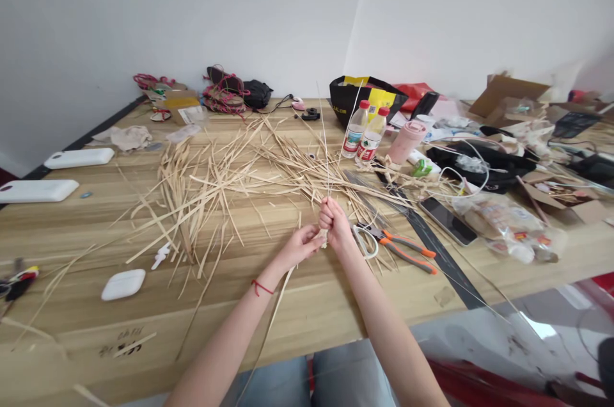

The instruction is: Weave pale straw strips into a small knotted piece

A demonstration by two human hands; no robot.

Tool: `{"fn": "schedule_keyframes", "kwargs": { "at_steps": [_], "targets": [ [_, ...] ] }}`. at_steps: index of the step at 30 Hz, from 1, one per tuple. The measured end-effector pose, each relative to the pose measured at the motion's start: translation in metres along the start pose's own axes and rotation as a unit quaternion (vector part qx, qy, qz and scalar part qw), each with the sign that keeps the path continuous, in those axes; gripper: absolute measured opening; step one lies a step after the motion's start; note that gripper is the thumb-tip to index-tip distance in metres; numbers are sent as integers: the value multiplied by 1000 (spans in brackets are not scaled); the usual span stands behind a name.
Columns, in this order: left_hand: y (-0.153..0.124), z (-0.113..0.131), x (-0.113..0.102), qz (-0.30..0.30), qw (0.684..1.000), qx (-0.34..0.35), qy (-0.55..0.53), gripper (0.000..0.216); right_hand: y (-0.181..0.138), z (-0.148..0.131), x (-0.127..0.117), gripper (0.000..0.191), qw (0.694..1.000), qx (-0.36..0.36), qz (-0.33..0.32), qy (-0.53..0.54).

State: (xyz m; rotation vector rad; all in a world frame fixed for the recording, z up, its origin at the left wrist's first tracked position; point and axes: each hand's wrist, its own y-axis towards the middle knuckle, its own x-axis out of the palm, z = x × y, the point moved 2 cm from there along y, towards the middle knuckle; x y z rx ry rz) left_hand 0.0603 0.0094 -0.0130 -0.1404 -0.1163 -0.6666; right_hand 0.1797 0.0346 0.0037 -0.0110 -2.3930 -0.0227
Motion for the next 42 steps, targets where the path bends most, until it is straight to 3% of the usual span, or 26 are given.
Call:
{"fn": "schedule_keyframes", "kwargs": {
  "at_steps": [3, 9, 14, 19, 24, 27, 32, 35, 39, 42],
  "targets": [
    [1, 0, -1, -8, 1000, -1, 28, 38, 0, -2, 1, 19, 1000, -15, 15, -17],
    [9, -8, -11, 91, 996, 10, 7, 42, -4, 3, 14, 25, 993, -35, 23, -108],
    [11, -10, -11, 87, 996, 25, -10, 40, -9, 11, 21, 31, 990, -37, -1, -136],
    [8, -5, -9, 85, 996, 18, 5, 37, -8, 8, 17, 35, 987, -86, 18, -138],
    [4, 1, -13, 83, 996, -5, 17, 38, -7, 6, 12, 38, 972, -103, 41, -206],
    [1, 5, -18, 86, 996, -17, 28, 37, -7, 7, 9, 38, 945, -135, 70, -289],
    [-7, 14, -25, 68, 995, -25, 73, 36, -11, 6, 7, 36, 849, -203, 108, -476],
    [-12, 18, -33, 62, 986, -24, 150, 36, -14, 6, 6, 33, 825, -199, 107, -518],
    [-16, 24, -50, 151, 944, 57, 287, 32, -16, 6, 5, 32, 840, -185, 109, -498],
    [-17, 25, -63, 245, 913, 109, 308, 20, -16, 5, 5, 31, 871, -202, 108, -435]
  ]
}}
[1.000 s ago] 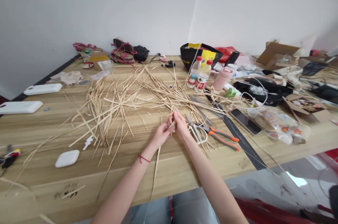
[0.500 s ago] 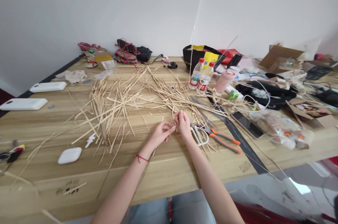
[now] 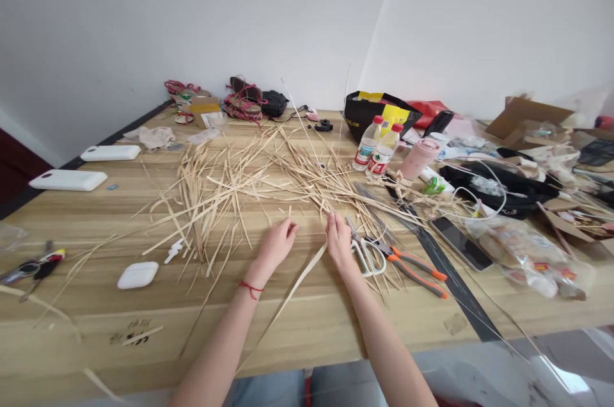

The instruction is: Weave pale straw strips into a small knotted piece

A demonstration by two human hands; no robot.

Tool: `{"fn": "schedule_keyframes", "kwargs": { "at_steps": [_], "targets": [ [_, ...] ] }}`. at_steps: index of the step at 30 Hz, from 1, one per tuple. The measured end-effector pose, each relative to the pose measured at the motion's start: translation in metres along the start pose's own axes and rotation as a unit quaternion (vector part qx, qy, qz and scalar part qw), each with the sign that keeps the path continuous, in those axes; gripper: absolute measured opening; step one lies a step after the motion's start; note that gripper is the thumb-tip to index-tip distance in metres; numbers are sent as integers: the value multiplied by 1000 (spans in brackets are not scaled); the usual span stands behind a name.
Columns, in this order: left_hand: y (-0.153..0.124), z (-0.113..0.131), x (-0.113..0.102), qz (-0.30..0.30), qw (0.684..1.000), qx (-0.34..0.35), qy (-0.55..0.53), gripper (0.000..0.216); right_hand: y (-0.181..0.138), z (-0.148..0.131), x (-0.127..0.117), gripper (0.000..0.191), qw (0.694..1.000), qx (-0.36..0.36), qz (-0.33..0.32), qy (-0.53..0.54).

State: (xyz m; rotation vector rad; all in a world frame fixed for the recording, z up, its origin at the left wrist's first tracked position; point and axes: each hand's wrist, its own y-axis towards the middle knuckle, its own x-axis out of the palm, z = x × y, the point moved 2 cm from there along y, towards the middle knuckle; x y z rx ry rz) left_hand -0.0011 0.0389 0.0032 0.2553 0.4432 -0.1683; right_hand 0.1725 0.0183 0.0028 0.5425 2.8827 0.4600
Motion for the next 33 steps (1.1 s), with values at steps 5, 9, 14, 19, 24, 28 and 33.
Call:
{"fn": "schedule_keyframes", "kwargs": {
  "at_steps": [5, 9, 14, 19, 24, 28, 33],
  "targets": [
    [2, -4, -2, 55, 998, 26, 20, 9, -1, -2, 1, 28, 999, 1, 3, 40],
    [-1, 8, 4, 18, 996, 68, 59, 13, -5, 0, 4, 29, 999, 18, -9, 34],
    [-13, 30, 20, -69, 996, 63, -12, 25, -3, 6, 9, 35, 998, 35, -44, 41],
    [-18, 26, 38, -104, 985, -14, -134, 25, 4, 11, 13, 43, 981, 94, -120, 122],
    [-11, 16, 43, -152, 938, -81, -301, 34, 8, 13, 17, 45, 932, 198, -161, 259],
    [-8, 24, 36, -147, 922, -91, -347, 34, 9, 10, 17, 38, 914, 208, -173, 303],
    [-9, 36, 22, -182, 902, -92, -380, 28, 6, 8, 18, 34, 896, 212, -237, 309]
  ]
}}
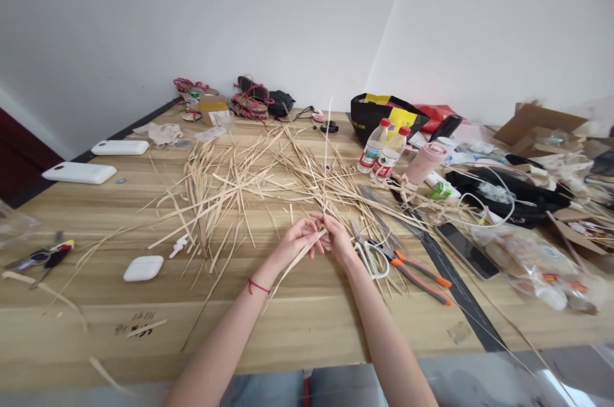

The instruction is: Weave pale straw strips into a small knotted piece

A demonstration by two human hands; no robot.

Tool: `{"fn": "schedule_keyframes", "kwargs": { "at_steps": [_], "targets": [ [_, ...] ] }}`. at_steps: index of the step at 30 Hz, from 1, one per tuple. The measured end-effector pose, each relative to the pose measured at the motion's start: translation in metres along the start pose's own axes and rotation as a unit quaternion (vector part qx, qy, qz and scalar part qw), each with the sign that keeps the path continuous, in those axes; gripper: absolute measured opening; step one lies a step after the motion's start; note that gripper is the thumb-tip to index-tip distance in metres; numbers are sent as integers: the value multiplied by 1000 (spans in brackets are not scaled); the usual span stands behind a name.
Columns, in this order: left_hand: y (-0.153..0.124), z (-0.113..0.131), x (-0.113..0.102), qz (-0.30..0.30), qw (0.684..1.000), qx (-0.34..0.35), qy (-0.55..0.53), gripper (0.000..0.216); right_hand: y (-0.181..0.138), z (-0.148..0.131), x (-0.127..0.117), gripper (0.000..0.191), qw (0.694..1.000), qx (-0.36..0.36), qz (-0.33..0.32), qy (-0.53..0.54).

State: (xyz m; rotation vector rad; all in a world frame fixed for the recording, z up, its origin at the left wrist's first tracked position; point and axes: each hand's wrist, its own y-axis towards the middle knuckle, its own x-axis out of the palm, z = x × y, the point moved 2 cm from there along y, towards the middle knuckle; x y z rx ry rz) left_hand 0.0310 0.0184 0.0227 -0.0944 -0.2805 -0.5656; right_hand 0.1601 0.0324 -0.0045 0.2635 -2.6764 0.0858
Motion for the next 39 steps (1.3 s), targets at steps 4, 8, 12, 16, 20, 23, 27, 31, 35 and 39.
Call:
{"fn": "schedule_keyframes", "kwargs": {
  "at_steps": [4, 8, 12, 16, 20, 23, 27, 31, 35, 39],
  "targets": [
    [-2, 7, -8, 3, 1000, 28, -7, 21, -1, 4, 3, 31, 997, 50, -54, -32],
    [0, 10, -18, 4, 998, 44, -43, 26, -2, 4, 6, 28, 995, 80, -54, -34],
    [0, 10, -23, 10, 998, 55, -38, 46, -3, 2, 9, 22, 994, 90, -64, 1],
    [1, 9, -25, 5, 997, 73, -5, 55, -3, 4, 8, 23, 993, 102, -58, 31],
    [5, 11, -27, 13, 992, 94, -79, 53, -4, 7, 6, 27, 990, 129, -52, 15],
    [3, 19, -29, 37, 978, 129, -160, 55, -5, 8, 6, 31, 986, 154, -61, 10],
    [-3, 28, -33, 66, 957, 137, -249, 66, -5, 7, 7, 39, 986, 150, -70, 11],
    [-2, 21, -43, 108, 943, 74, -306, 69, -3, 4, 6, 43, 993, 113, -34, 21],
    [4, 4, -43, 71, 966, -42, -244, 36, -1, 1, 4, 46, 998, 66, 5, 18],
    [6, -8, -30, 49, 985, -99, -134, 33, -2, -1, 3, 45, 999, 30, 15, -12]
  ]
}}
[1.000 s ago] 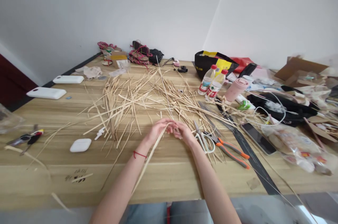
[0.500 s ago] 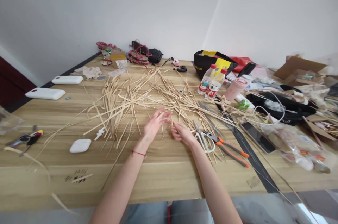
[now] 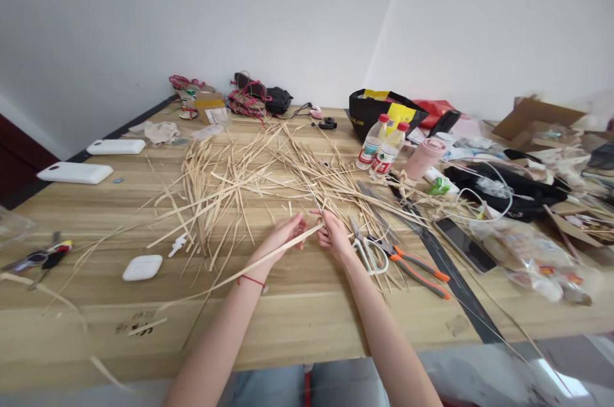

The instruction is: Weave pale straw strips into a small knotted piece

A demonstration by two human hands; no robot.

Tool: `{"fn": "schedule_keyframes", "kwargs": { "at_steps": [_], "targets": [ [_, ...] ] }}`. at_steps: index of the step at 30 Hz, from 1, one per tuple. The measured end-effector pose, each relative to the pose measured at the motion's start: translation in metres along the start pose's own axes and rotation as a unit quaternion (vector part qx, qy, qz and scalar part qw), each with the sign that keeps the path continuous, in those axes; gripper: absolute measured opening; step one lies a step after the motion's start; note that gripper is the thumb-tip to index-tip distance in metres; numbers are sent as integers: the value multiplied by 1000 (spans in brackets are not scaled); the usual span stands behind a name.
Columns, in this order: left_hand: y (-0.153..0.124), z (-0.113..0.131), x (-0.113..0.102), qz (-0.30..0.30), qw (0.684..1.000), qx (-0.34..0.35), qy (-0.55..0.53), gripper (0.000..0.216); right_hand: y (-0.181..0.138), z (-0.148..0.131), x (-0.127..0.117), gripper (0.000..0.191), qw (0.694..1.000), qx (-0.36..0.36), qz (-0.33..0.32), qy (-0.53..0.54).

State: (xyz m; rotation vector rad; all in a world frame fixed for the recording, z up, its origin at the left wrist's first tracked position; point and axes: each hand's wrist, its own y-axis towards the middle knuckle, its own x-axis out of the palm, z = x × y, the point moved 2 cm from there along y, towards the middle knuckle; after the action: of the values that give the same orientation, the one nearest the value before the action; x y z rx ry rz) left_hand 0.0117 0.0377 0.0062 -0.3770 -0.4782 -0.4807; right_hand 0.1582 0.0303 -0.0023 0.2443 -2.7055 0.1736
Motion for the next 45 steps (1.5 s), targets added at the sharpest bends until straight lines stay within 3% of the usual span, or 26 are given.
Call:
{"fn": "schedule_keyframes", "kwargs": {
  "at_steps": [3, 6, 9, 13, 27, 37, 45],
  "targets": [
    [-1, -8, 8, 1, 996, -35, 78, 35, -2, -1, 1, 45, 999, -20, 7, -34],
    [1, -13, 11, 18, 994, -4, 106, 32, -4, -1, 3, 42, 997, -41, 9, -72],
    [3, -19, 11, 29, 996, 40, 73, 28, -6, -2, 5, 38, 988, -84, 30, -124],
    [5, -26, 8, 20, 999, 30, 24, 26, -6, -3, 5, 33, 974, -134, 60, -174],
    [2, -17, 12, -3, 999, 30, 30, 23, 0, 9, 6, 33, 995, -87, 25, -46],
    [2, -17, 20, 16, 998, 60, -21, 27, -7, -1, 15, 31, 984, -134, 11, -116],
    [4, -15, 14, 4, 998, 45, 52, 31, -7, -1, 13, 34, 960, -178, 34, -215]
  ]
}}
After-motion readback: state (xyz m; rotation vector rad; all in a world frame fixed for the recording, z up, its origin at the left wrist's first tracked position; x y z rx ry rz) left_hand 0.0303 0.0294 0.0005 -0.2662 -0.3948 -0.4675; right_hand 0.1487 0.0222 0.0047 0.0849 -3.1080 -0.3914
